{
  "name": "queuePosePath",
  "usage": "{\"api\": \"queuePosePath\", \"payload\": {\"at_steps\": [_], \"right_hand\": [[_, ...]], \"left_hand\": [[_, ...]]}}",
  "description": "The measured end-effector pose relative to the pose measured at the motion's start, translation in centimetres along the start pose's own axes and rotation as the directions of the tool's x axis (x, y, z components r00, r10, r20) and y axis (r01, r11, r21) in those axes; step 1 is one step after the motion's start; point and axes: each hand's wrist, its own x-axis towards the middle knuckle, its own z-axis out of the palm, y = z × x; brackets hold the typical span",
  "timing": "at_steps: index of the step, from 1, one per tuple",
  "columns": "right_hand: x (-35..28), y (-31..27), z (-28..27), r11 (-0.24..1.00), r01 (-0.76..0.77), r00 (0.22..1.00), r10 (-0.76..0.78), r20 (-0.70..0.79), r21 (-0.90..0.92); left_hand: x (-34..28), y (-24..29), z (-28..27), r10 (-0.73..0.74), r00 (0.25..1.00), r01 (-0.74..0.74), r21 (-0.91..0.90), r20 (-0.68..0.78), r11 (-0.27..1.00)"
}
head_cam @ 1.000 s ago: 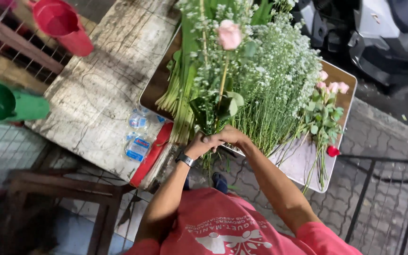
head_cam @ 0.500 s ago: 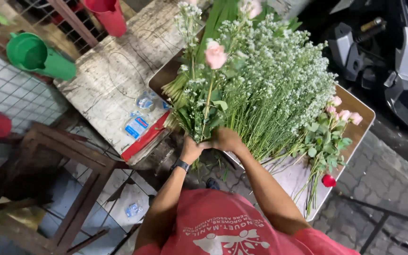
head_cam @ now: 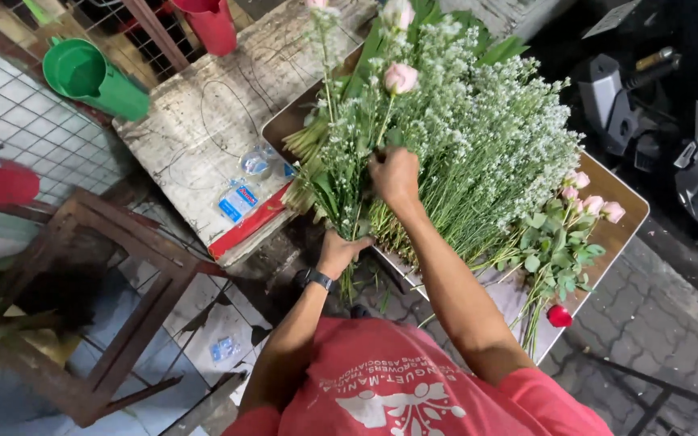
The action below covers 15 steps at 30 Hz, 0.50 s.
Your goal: Selecting and bundling various flowers and greenery to create a floral arrangement at a design station.
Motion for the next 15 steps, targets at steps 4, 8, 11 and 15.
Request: {"api": "queuePosePath", "payload": {"at_steps": [4, 8, 11, 15], "right_hand": [[-0.4, -2.6, 0.3, 1.000, 0.000, 0.999, -0.001, 0.038, 0.014], [1.3, -2.7, 1.8, 0.995, 0.104, 0.995, -0.104, 0.010, 0.011], [2.4, -2.9, 1.4, 0.987, 0.154, 0.988, -0.153, 0.018, -0.046], [-3.0, -2.6, -1.0, 0.981, 0.168, 0.986, -0.168, -0.008, 0.101]], "left_hand": [[0.9, -2.7, 0.2, -0.130, 0.991, 0.128, 0.076, 0.016, 0.989], [2.6, -6.2, -0.1, -0.202, 0.975, 0.193, 0.097, 0.089, 0.976], [2.0, 1.4, -1.0, -0.305, 0.949, 0.303, 0.038, 0.085, 0.952], [5.2, -3.1, -0.6, -0.302, 0.951, 0.301, 0.032, 0.064, 0.953]]}}
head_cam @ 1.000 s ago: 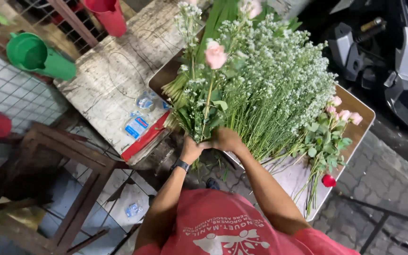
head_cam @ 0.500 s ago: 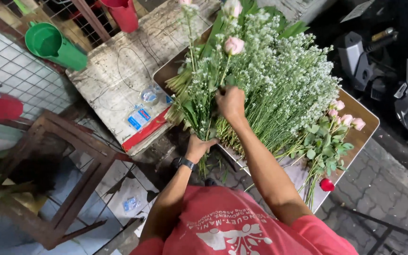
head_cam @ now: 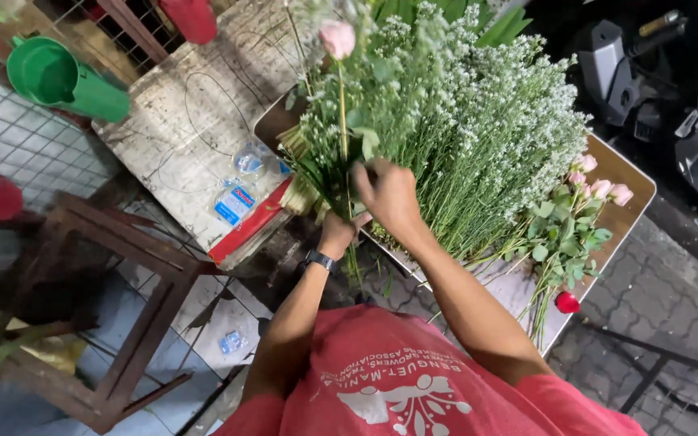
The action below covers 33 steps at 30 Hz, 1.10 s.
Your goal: Selecting and bundling various flowers and greenery to create a floral arrangement at a design station.
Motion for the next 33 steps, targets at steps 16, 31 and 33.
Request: {"api": "queuePosePath", "payload": {"at_steps": [16, 31, 33], "right_hand": [[-8.7, 7.0, 12.0, 0.895, -0.072, 0.966, 0.173, 0.194, -0.440], [-7.2, 7.1, 12.8, 0.957, -0.222, 0.893, 0.277, 0.355, -0.187], [-6.7, 7.8, 12.3, 0.946, -0.286, 0.896, 0.320, 0.307, -0.150]], "left_hand": [[5.3, 3.3, -1.7, 0.003, 0.998, -0.002, -0.011, 0.063, 1.000], [6.7, -0.5, -3.2, -0.138, 0.959, 0.176, -0.142, 0.247, 0.974], [6.1, 0.3, -3.4, -0.170, 0.946, 0.202, -0.092, 0.276, 0.975]]}}
